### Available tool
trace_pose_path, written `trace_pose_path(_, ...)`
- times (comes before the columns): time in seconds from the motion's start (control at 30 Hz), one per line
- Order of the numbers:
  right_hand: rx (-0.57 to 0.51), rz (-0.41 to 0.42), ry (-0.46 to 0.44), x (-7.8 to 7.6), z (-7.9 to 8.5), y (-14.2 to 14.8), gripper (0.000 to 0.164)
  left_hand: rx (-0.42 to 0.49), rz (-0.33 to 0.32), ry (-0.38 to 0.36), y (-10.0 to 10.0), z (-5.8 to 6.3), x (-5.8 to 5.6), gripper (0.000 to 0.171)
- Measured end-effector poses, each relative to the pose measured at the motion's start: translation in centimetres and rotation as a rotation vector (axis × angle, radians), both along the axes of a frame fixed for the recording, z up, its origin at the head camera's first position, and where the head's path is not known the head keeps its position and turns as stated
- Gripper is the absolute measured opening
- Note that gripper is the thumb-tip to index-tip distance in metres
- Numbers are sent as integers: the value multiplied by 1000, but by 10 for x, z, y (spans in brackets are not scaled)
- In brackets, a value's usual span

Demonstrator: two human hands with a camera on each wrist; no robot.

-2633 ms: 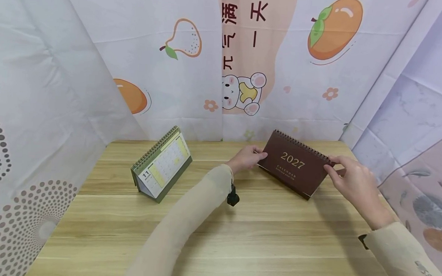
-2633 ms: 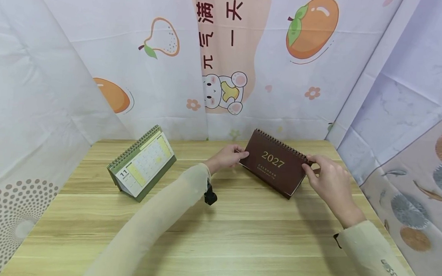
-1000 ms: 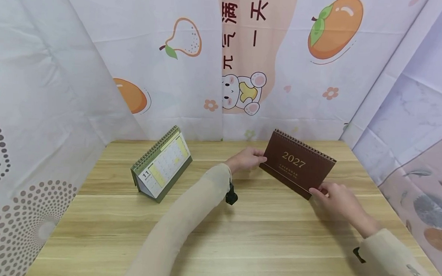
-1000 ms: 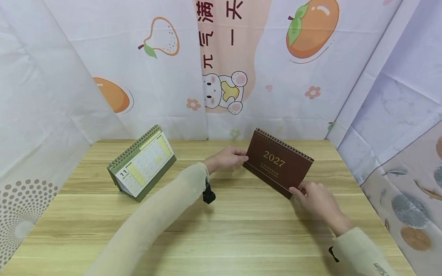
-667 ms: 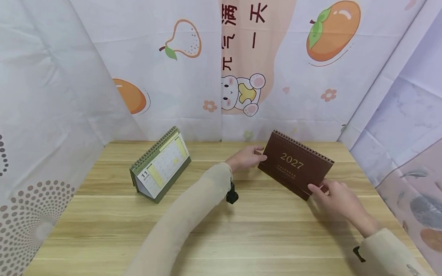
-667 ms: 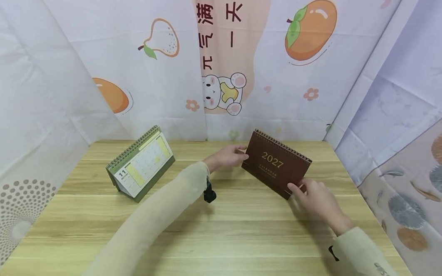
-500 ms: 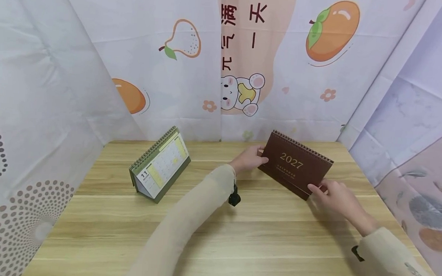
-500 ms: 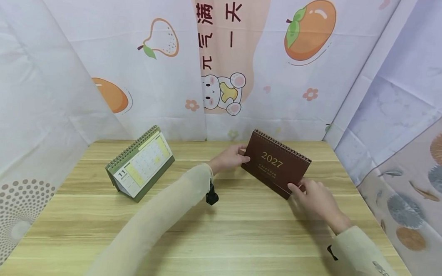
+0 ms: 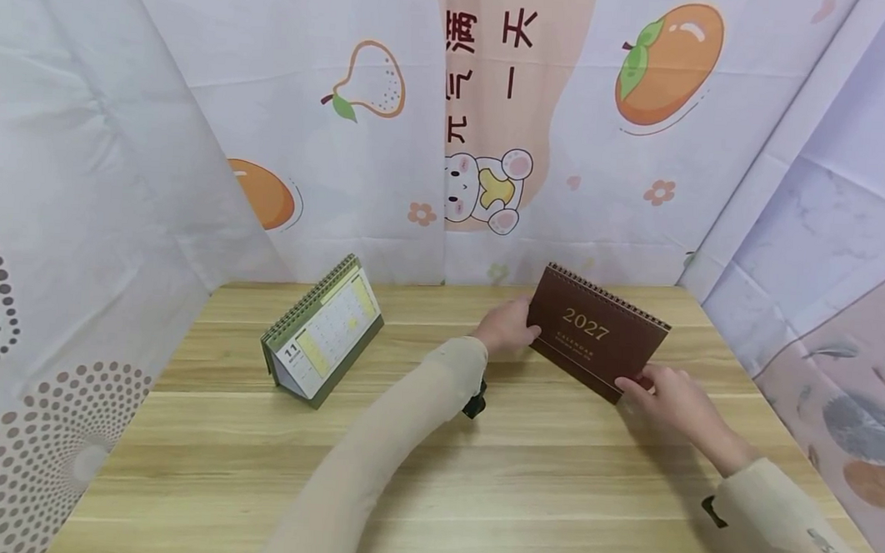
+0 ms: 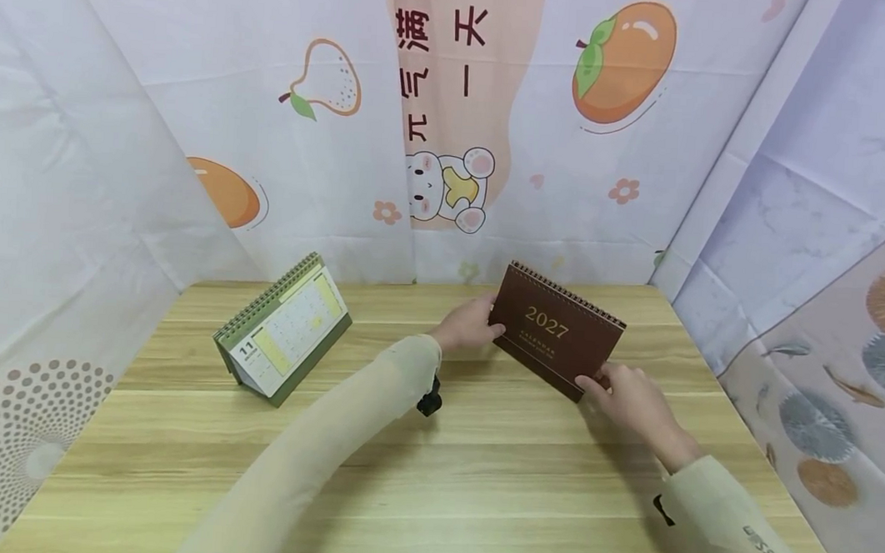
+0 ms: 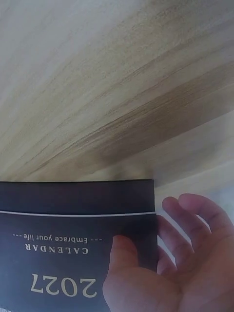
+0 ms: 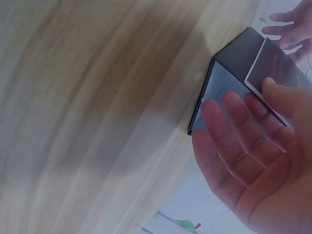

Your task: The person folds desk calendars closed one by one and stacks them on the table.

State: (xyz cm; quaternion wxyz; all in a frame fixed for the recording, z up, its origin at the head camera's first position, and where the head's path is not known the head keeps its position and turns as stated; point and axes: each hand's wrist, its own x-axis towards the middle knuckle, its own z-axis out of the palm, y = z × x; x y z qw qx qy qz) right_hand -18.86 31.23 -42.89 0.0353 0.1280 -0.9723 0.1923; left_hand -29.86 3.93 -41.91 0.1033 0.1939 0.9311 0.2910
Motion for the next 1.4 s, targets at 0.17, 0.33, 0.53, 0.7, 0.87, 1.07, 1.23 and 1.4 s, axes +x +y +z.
trace_pose_path(0.17, 2, 31, -9, 0, -2, -3, 26, -54, 11, 19, 1, 0, 2, 54)
trace_pose_path(0.33, 1, 52, -24, 1, -8, -5, 25, -109, 16, 10, 1, -1, 5, 53)
trace_pose_path(0.53, 13, 51, -54, -1, -11, -5, 22, -145, 10, -45, -1, -4, 6, 59)
trace_pose_path(0.7, 25, 63, -56, -1, -9, -5, 21, -186, -14, -89, -2, -4, 8, 66)
trace_pose_path(0.87, 14, 68, -51, -1, -7, -6, 23, -208, -23, -78, -4, -2, 8, 63)
trace_pose_path(1.07, -1, 63, -59, -1, -5, -9, 21, -214, -13, -62, -5, -4, 7, 59)
trace_pose_path(1.23, -4, 65, -23, -4, 0, -12, 17, -181, -22, -82, -12, -3, 6, 64)
trace_pose_path(1.4, -30, 104, 21, -7, 7, -13, 13, -138, -46, -92, -23, 4, 9, 67)
